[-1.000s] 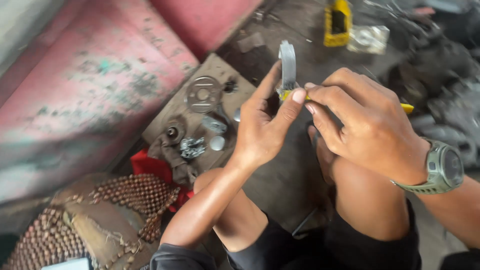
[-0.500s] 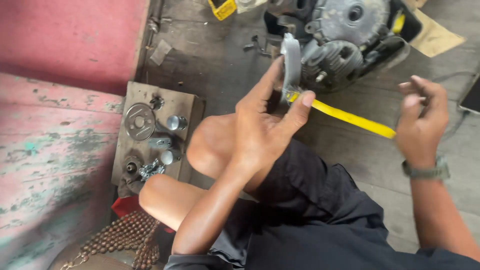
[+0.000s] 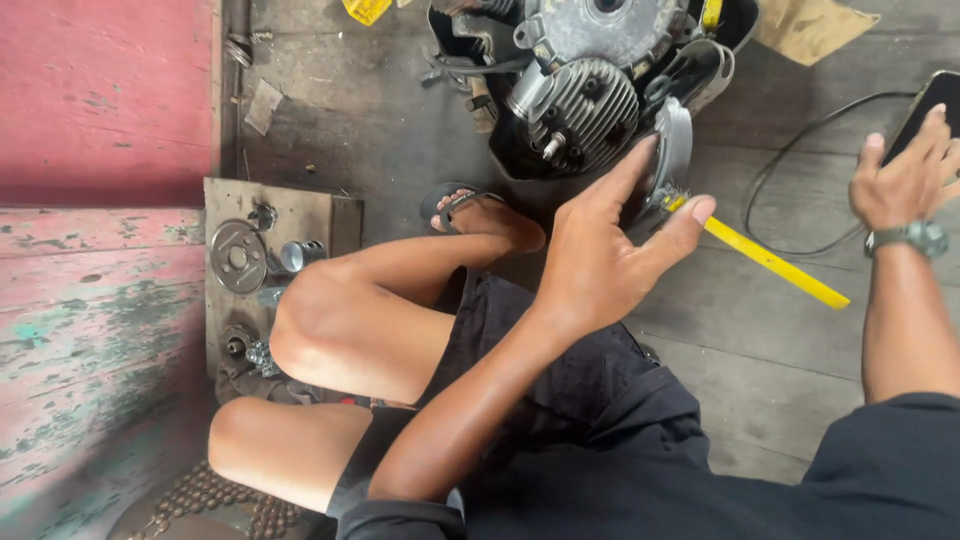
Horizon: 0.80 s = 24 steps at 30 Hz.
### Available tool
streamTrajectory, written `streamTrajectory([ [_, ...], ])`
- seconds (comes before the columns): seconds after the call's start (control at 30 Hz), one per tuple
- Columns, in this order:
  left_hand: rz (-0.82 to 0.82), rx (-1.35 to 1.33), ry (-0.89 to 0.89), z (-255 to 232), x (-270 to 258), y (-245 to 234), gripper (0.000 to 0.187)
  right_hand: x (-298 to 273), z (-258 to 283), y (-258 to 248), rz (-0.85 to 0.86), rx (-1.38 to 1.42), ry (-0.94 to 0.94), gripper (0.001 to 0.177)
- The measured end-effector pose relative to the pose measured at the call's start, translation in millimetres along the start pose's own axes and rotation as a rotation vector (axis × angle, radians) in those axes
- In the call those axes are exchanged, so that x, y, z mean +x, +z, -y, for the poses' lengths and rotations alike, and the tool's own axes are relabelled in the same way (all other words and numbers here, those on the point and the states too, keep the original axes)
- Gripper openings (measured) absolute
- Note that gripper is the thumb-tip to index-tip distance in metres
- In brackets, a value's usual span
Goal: The person sits on the floor and scrubs a curved metal mechanical part with a yellow brush. They hold the part in their left hand and scrub it with their right hand, rotating the object to clean different areas.
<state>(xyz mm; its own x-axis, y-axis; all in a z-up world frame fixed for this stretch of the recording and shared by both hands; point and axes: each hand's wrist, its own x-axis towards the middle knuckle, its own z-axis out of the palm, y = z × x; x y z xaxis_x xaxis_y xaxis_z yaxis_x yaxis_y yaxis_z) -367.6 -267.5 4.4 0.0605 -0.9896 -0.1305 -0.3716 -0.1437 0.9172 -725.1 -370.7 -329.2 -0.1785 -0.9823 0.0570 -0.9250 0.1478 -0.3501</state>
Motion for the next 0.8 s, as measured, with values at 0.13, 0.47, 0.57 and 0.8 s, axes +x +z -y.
streamTrajectory([
  [0.13, -0.009, 0.042, 0.043, 22, -3, 15, 0.076, -62, 103, -92, -0.071, 0.486, -0.28, 0.041],
  [0.47, -0.017, -0.018, -0.124, 35, -30, 6, 0.078, -155, 210, -188, 0.338, 0.57, -0.619, 0.037],
  [0.57, -0.04, -0.143, -0.143, 33, -43, -12, 0.082, -154, 235, -199, 0.196, 0.582, -0.791, 0.035],
  [0.8, 0.0, -0.335, -0.031, 21, -73, -58, 0.067, -154, 273, -218, -0.011, 0.545, -1.011, 0.026],
])
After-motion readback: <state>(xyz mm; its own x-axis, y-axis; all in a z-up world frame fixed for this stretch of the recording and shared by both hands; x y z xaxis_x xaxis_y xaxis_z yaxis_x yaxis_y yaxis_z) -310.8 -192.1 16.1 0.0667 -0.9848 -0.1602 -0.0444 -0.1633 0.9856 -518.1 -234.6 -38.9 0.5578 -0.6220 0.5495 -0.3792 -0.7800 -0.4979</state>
